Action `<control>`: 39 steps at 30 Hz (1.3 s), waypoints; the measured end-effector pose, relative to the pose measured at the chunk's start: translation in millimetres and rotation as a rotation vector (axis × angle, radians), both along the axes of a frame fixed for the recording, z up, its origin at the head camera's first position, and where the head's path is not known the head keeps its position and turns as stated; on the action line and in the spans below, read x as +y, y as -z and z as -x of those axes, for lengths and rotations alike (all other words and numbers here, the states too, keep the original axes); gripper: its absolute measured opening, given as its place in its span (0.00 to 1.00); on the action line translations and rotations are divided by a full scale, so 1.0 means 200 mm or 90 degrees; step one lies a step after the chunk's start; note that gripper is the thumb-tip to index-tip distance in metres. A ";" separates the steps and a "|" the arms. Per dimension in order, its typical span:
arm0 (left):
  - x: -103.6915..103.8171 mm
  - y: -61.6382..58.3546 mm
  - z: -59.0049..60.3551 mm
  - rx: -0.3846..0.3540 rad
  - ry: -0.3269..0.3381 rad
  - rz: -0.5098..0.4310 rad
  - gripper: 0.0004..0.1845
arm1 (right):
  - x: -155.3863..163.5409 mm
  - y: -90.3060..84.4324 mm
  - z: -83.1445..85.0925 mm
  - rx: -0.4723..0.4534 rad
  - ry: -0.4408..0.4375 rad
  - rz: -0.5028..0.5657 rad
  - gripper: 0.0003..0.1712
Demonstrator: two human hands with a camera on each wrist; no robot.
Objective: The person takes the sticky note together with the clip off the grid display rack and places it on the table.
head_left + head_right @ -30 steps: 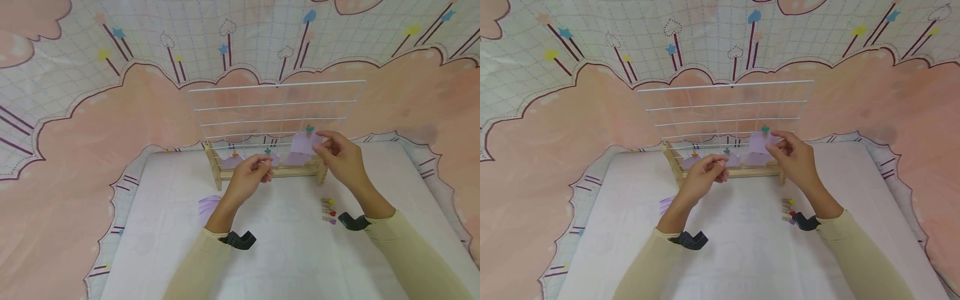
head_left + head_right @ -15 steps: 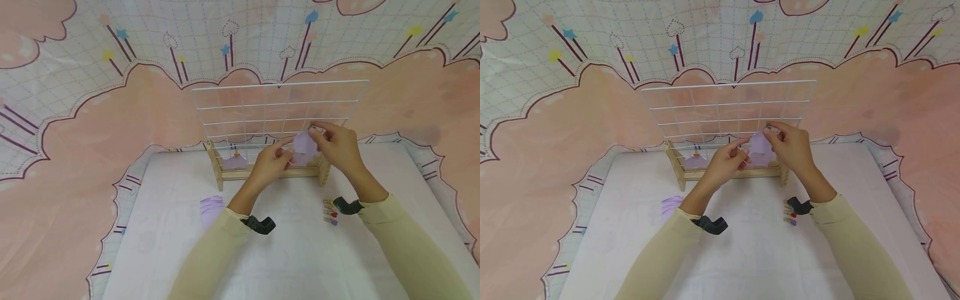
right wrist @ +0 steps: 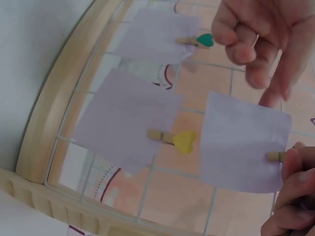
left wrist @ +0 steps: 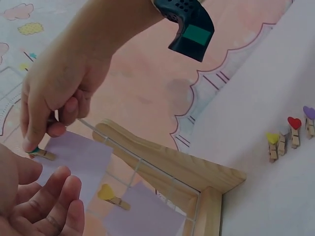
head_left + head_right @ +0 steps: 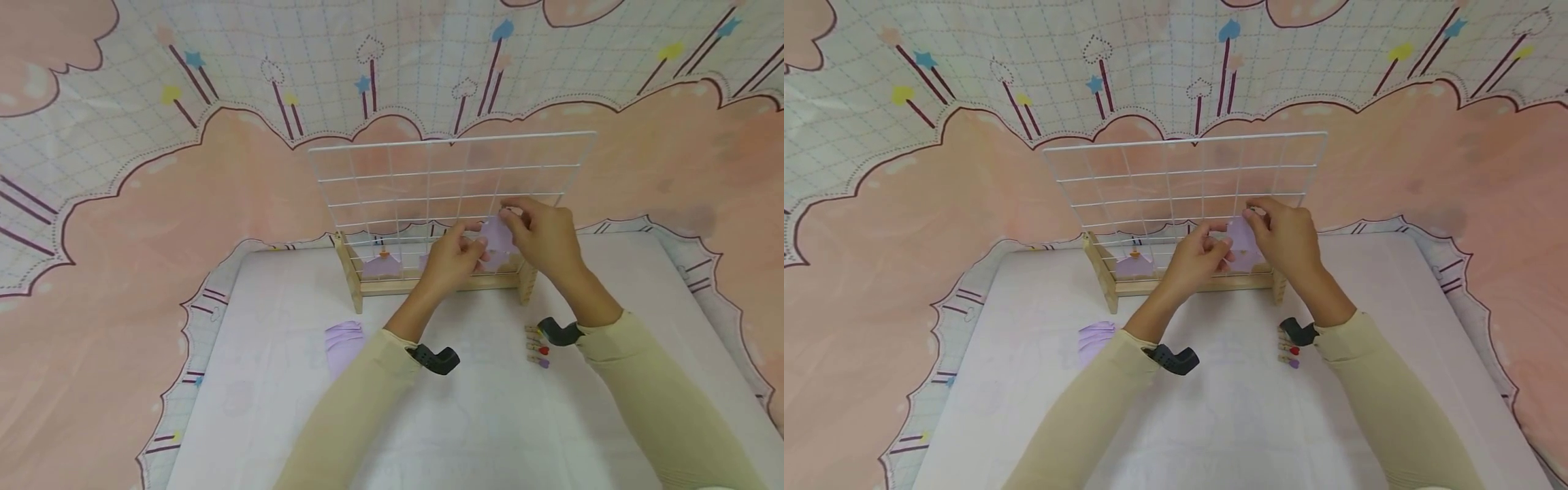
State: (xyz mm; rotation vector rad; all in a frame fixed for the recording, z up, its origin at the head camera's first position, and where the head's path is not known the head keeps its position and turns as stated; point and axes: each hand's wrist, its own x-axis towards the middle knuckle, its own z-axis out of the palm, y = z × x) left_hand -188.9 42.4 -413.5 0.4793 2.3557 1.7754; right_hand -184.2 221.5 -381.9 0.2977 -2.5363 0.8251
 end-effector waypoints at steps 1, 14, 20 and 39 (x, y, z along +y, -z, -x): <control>0.01 0.00 0.01 0.003 0.000 0.007 0.17 | 0.00 0.00 0.00 0.006 0.003 0.001 0.14; 0.08 0.03 0.07 0.112 -0.028 0.126 0.13 | -0.02 0.06 0.02 0.094 -0.004 0.101 0.07; 0.08 0.03 0.07 0.109 -0.032 0.127 0.12 | -0.03 0.07 0.03 0.127 -0.011 0.153 0.06; 0.01 0.07 0.03 0.080 -0.047 0.140 0.09 | -0.01 0.09 -0.05 0.109 -0.036 0.230 0.07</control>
